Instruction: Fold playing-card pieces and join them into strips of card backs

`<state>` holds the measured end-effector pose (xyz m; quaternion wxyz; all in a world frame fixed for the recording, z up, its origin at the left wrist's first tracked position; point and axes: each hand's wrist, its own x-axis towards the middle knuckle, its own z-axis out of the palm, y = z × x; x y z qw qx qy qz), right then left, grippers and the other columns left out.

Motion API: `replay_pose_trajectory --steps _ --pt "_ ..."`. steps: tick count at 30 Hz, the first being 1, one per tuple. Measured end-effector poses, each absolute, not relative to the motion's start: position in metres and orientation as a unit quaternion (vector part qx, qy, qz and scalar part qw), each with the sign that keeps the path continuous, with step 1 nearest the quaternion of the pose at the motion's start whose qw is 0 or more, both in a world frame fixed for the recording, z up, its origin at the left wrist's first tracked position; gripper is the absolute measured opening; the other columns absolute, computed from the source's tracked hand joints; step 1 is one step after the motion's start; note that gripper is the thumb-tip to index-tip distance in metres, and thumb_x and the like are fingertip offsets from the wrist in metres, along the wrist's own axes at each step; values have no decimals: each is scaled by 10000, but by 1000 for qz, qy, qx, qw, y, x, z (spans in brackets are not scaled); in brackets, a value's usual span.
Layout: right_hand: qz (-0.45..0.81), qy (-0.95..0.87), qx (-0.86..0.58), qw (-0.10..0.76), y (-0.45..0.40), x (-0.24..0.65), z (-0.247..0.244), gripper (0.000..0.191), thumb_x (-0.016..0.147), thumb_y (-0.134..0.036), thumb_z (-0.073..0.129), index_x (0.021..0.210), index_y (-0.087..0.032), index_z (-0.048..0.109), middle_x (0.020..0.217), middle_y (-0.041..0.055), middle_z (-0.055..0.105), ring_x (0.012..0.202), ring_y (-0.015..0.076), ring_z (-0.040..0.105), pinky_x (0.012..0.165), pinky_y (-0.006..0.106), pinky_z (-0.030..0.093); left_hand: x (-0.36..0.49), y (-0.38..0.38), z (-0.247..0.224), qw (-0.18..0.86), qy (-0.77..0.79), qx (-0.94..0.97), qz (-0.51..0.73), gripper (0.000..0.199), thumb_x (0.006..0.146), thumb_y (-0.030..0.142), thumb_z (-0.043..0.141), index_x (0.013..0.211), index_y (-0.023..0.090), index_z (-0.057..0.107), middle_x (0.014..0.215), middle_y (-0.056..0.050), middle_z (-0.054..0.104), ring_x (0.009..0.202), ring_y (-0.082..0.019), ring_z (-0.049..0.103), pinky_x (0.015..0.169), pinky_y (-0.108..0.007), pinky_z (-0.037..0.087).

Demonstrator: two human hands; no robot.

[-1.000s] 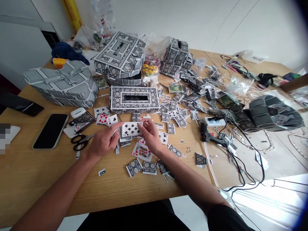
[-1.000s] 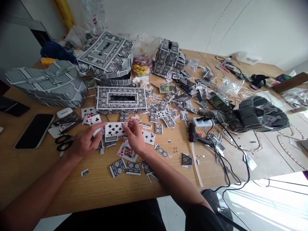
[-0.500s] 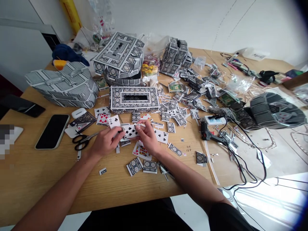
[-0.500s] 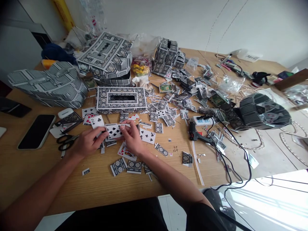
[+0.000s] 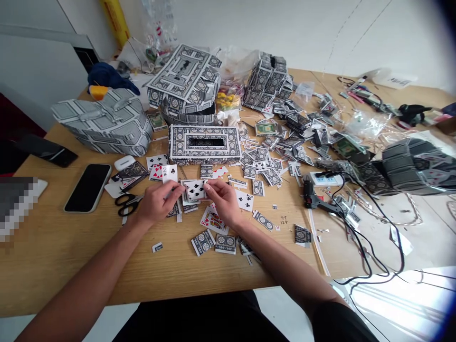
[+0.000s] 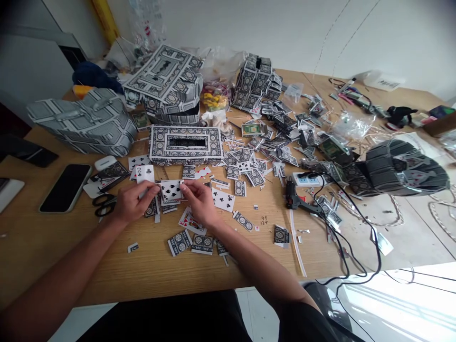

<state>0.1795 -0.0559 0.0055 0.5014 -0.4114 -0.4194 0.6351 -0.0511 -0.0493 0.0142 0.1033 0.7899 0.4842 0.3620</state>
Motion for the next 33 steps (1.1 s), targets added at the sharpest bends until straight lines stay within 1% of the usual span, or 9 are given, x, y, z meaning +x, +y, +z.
replay_pose_trajectory --steps 5,7,10,13,16,21,24,28,33 --pt "474 -507 -482 535 -49 192 6 286 944 -518 727 1035 -248 712 878 34 738 792 195 696 752 362 616 -71 -37 16 32 560 717 413 346 1085 352 462 995 193 756 766 -47 740 715 -202 689 772 -314 519" --pt "409 -563 -491 524 -47 197 10 231 1016 -410 642 1186 -265 700 1034 68 769 934 224 736 873 409 621 -76 -31 13 15 582 695 421 324 1082 369 484 1052 183 747 844 -62 767 774 -213 703 805 -320 520" --pt "265 -663 -496 493 -47 200 18 384 1060 -224 506 1427 -265 611 1398 128 688 1297 275 653 1112 511 539 -77 -27 8 16 591 688 420 310 1079 392 498 1066 190 733 944 -74 793 834 -220 719 828 -320 525" --pt "147 -758 -467 432 -54 197 26 408 1037 -116 481 1373 -249 672 1474 133 635 1424 298 543 1189 561 473 -75 -26 3 21 580 701 415 305 1080 398 490 1062 201 722 1010 -75 807 882 -226 730 858 -325 531" --pt "161 -864 -361 311 -64 189 30 354 1049 -129 525 1314 -258 720 1405 111 688 1383 274 580 1144 504 528 -75 -27 2 15 570 709 415 299 1084 382 479 1065 199 715 1025 -78 808 911 -229 738 881 -331 535" --pt "134 -926 -316 156 -71 178 28 395 1099 -291 543 1483 -232 618 1639 141 524 1532 317 464 1214 544 468 -77 -30 6 18 553 730 402 233 1045 333 530 1097 198 714 1060 -83 806 971 -248 751 914 -346 549" --pt "112 -905 -381 152 -68 181 23 381 1097 -352 553 1430 -193 649 1605 175 553 1519 335 485 1238 565 439 -78 -32 9 56 515 784 341 251 958 252 572 1163 204 710 1107 -76 797 1005 -269 751 931 -366 561" --pt "97 -878 -438 164 -66 186 21 349 1079 -351 583 1367 -175 673 1576 199 570 1515 357 482 1248 591 422 -77 -33 11 91 482 833 256 432 857 164 587 1271 220 698 1141 -67 783 1057 -292 733 979 -396 564" --pt "108 -870 -447 179 -65 182 23 348 1064 -307 596 1345 -118 677 1515 239 605 1475 381 507 1230 588 439 -75 -30 4 92 481 836 246 387 943 263 655 1327 239 698 1212 -83 789 1165 -315 720 1045 -436 551"
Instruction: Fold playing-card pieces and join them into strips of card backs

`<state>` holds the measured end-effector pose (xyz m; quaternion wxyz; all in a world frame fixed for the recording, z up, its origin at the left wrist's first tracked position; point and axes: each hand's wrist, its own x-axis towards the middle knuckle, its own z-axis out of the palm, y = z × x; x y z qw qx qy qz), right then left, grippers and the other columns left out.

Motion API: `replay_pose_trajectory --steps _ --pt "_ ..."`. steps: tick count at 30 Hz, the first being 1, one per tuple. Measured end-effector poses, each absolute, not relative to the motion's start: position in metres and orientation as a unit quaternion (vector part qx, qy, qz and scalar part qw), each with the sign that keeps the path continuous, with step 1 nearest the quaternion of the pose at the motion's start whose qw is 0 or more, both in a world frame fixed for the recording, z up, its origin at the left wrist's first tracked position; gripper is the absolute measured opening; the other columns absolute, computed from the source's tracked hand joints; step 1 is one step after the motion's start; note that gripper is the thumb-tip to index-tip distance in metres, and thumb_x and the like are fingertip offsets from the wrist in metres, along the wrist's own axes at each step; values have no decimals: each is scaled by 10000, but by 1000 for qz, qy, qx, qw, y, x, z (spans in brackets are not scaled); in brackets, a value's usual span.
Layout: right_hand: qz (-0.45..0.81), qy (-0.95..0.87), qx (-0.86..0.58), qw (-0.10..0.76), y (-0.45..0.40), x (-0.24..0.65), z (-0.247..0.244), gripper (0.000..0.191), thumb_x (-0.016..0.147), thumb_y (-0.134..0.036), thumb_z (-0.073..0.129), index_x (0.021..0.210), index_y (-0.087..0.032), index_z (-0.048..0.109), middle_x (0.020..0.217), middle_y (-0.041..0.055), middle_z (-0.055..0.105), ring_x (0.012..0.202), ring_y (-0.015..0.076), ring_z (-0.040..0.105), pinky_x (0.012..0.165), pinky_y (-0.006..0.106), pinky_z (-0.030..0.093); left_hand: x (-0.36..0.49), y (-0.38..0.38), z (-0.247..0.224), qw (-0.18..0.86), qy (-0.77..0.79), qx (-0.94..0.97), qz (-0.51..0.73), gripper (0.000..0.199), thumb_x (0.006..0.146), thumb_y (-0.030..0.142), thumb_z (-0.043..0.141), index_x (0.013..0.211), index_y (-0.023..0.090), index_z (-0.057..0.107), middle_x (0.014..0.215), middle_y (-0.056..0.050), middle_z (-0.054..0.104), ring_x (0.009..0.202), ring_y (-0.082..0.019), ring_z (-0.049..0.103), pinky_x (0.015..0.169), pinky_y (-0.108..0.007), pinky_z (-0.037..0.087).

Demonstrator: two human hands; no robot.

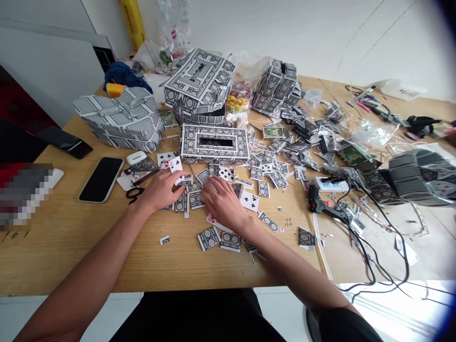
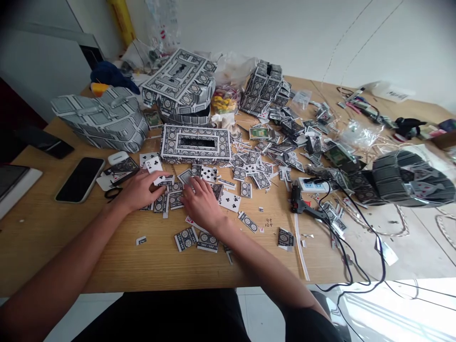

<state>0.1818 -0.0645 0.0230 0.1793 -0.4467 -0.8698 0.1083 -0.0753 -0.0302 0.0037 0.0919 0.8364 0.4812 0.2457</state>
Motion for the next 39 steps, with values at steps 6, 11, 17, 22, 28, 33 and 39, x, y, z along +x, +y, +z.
replay_pose_trajectory --steps 6,11,17,22,28,33,39 --pt "236 -813 -449 284 -56 181 25 282 1033 -294 662 1292 -188 697 1258 150 753 1261 326 664 1115 547 543 -73 -31 0 51 475 819 318 297 1023 355 652 1285 238 727 1189 -60 816 1040 -272 772 959 -391 595" --pt "523 -619 -464 358 -51 176 16 627 906 -447 825 1432 -184 610 1278 161 754 1167 301 741 997 483 634 -52 -47 10 80 445 808 377 268 1010 331 696 1258 235 731 1155 -53 830 945 -215 806 919 -325 625" --pt "703 -450 -354 423 -51 180 5 670 895 -484 820 1450 -221 553 1134 57 780 1004 197 758 981 400 656 -24 -67 29 142 407 803 412 280 1000 305 687 1270 233 715 1182 -56 823 1036 -218 800 943 -316 625" --pt "704 -428 -359 439 -51 196 3 494 862 -528 845 1178 -242 595 971 8 794 708 128 711 721 303 646 -22 -58 38 191 439 789 385 286 1084 247 478 1264 209 697 1140 -59 817 991 -203 784 925 -327 607" --pt "686 -431 -362 462 -49 200 4 474 736 -483 941 971 -229 618 1039 49 802 858 160 724 692 273 584 -3 -28 35 353 423 739 388 681 1061 352 551 1658 242 243 1257 -134 764 1029 -256 790 942 -425 634" --pt "667 -444 -380 461 -52 204 10 540 765 -519 903 1014 -278 489 963 11 790 738 153 670 662 303 562 13 -15 24 436 400 702 397 769 1058 413 531 1665 221 99 1055 -133 800 945 -286 801 893 -484 649" --pt "664 -470 -360 457 -53 204 4 518 799 -577 859 1034 -266 517 1047 35 735 844 157 674 744 319 613 21 -26 5 389 439 666 460 555 1065 479 532 1517 223 337 984 -97 769 832 -226 762 763 -363 631"
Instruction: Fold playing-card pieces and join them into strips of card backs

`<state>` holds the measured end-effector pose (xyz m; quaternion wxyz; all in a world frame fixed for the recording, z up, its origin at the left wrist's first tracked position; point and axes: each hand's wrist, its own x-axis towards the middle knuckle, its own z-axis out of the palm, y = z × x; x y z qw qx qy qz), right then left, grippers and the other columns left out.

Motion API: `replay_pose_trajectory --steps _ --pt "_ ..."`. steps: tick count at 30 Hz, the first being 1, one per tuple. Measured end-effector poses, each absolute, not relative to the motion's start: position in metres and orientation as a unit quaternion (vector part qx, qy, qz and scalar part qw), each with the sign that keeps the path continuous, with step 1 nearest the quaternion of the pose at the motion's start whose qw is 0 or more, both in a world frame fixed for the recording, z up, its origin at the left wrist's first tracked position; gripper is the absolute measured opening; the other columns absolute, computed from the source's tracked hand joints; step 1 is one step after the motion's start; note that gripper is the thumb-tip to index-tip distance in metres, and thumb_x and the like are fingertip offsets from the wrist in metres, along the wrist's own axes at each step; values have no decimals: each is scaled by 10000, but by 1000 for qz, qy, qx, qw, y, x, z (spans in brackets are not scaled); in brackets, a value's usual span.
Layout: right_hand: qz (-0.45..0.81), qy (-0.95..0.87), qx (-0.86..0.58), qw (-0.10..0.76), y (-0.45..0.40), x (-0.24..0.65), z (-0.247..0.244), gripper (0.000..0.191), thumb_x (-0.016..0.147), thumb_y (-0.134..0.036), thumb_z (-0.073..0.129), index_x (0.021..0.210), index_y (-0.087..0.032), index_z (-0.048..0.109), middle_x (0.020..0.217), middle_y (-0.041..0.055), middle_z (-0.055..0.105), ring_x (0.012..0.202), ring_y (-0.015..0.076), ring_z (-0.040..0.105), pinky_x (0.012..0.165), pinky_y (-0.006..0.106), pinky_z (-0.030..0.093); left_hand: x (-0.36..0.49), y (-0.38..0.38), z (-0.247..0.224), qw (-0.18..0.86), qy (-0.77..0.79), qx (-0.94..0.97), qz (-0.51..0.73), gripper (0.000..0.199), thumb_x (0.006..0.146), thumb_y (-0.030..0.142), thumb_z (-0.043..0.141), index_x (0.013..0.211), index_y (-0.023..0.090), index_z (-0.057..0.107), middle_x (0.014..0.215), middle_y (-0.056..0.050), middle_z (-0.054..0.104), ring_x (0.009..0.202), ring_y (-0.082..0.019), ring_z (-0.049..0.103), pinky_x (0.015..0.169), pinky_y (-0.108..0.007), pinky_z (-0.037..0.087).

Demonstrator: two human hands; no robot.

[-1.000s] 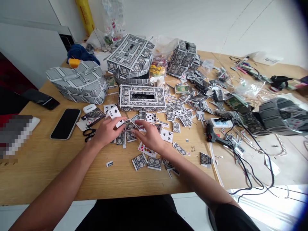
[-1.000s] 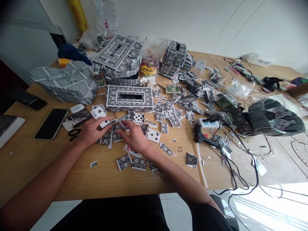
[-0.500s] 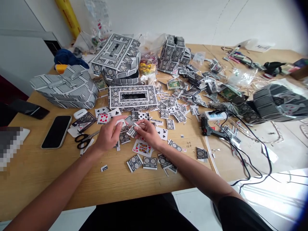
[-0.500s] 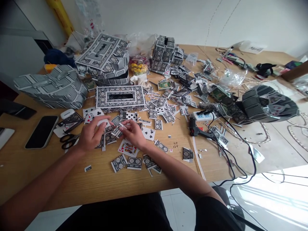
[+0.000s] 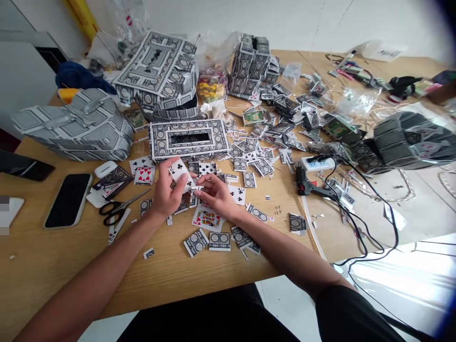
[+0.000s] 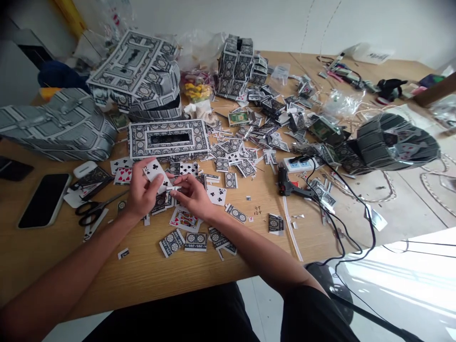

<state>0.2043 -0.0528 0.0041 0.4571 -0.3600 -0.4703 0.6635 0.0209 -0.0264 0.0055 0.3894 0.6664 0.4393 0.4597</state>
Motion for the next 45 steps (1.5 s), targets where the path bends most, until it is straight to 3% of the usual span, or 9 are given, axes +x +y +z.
replay_pose_trajectory --steps 4,8,10,14,19,24,30,36,45 --pt "686 -432 -377 447 -55 203 3 548 797 -552 878 1069 -269 495 988 -13 668 653 108 613 547 280 612 19 -28 0 322 494 649 481 534 1037 514 598 1460 223 456 878 -41 675 661 -157 657 599 -275 535" --pt "683 -427 -399 438 -56 204 5 622 751 -533 921 1083 -279 461 980 -18 690 545 83 572 412 231 525 18 -23 -1 332 498 626 500 628 986 524 686 1476 235 419 926 -45 693 686 -156 675 585 -268 543" --pt "683 -428 -400 435 -53 204 5 629 731 -514 939 1084 -275 477 953 -20 708 547 83 566 419 225 515 17 -20 -2 353 504 606 503 613 960 518 723 1422 228 443 886 -33 711 633 -145 671 531 -249 533" --pt "672 -460 -394 426 -43 205 4 612 681 -449 986 1088 -252 574 754 -56 679 570 103 574 516 250 536 15 -14 -3 407 515 558 507 378 902 496 787 1053 215 584 784 -7 729 498 -112 619 426 -221 498" --pt "634 -501 -418 416 -37 207 -5 491 729 -538 936 967 -221 647 932 44 771 853 195 719 819 376 612 13 -12 0 452 512 514 519 338 883 482 800 777 214 621 544 37 628 363 -98 514 323 -214 390" --pt "592 -552 -445 384 -41 211 -14 400 850 -547 844 999 -214 678 861 19 734 736 159 659 662 308 558 13 -14 2 429 507 532 525 460 934 480 741 601 205 583 487 27 564 384 -89 474 350 -221 363" --pt "631 -520 -438 374 -42 211 -12 383 889 -544 812 1025 -229 642 782 -22 677 512 105 582 478 275 509 12 -16 -1 386 521 566 509 504 947 521 727 578 209 585 484 17 554 420 -104 479 384 -242 370" --pt "645 -510 -428 375 -42 211 -12 425 861 -551 835 1057 -217 659 867 11 733 585 119 644 524 277 586 12 -15 -4 372 530 577 498 503 933 511 745 568 206 580 488 20 562 433 -102 484 396 -238 363" --pt "652 -496 -430 378 -42 210 -8 386 857 -496 849 1046 -209 673 855 0 731 574 108 638 527 263 583 10 -16 -10 388 535 562 497 484 910 516 773 595 204 581 514 28 528 453 -104 477 416 -242 402"
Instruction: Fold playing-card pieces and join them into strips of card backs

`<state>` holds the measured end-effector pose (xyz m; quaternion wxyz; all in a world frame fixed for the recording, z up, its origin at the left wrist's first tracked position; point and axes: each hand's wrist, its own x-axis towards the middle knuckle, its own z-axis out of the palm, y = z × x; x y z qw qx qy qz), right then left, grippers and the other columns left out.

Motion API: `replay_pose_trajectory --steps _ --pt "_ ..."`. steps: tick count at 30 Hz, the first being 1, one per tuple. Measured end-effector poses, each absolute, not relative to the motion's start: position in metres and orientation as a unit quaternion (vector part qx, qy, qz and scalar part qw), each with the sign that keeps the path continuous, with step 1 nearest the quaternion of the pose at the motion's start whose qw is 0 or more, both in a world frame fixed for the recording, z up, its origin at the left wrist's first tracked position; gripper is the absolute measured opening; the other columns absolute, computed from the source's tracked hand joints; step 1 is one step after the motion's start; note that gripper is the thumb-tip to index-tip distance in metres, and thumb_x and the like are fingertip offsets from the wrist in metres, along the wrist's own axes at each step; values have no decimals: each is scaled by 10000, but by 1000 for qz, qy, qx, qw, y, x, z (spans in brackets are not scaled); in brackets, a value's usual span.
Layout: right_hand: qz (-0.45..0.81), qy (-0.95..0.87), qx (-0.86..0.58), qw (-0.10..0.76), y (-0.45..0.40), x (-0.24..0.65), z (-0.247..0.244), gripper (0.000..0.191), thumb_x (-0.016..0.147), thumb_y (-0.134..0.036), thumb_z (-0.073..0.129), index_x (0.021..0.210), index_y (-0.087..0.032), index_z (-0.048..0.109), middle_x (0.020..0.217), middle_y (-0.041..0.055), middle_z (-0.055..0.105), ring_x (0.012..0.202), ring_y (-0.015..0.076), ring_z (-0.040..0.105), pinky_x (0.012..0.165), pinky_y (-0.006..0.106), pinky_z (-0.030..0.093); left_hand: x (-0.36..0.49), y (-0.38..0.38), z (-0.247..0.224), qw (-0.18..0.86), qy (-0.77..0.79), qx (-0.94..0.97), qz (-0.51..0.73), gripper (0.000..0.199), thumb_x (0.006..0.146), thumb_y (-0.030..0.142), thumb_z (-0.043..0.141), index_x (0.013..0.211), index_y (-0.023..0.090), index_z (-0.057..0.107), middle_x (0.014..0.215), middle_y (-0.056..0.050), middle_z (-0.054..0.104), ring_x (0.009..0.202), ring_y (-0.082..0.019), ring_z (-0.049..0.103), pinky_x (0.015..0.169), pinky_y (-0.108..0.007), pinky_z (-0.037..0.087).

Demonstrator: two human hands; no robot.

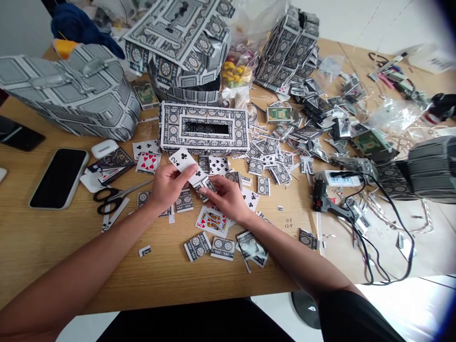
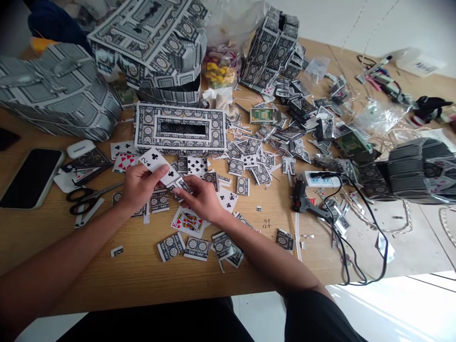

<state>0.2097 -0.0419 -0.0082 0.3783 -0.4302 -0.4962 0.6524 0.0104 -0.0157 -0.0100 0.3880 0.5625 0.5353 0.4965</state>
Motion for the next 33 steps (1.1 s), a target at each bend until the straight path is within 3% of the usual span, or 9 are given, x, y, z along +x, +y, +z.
replay_pose_trajectory --steps 17,21,25,33 --pt "632 -529 -432 366 -39 212 -18 433 871 -566 822 1053 -206 666 862 13 727 631 153 701 527 270 568 14 -17 4 375 519 604 475 428 899 444 769 591 175 645 532 17 601 490 -99 470 460 -229 371" --pt "631 -534 -432 361 -40 213 -16 434 871 -567 823 1055 -209 660 830 -4 710 548 119 649 495 257 535 15 -17 3 365 522 608 473 470 895 456 769 555 179 601 495 27 533 475 -93 422 445 -231 332" --pt "638 -525 -425 369 -41 213 -14 423 898 -557 800 1081 -200 665 864 2 711 585 119 666 526 256 562 14 -17 0 365 524 609 469 514 903 483 766 538 184 562 480 36 476 468 -89 390 433 -233 299" --pt "635 -525 -429 370 -41 213 -11 417 904 -597 768 907 -213 605 710 -47 595 554 111 600 476 233 526 15 -20 1 358 503 643 453 429 929 433 746 606 183 617 514 36 529 488 -98 431 465 -238 351"
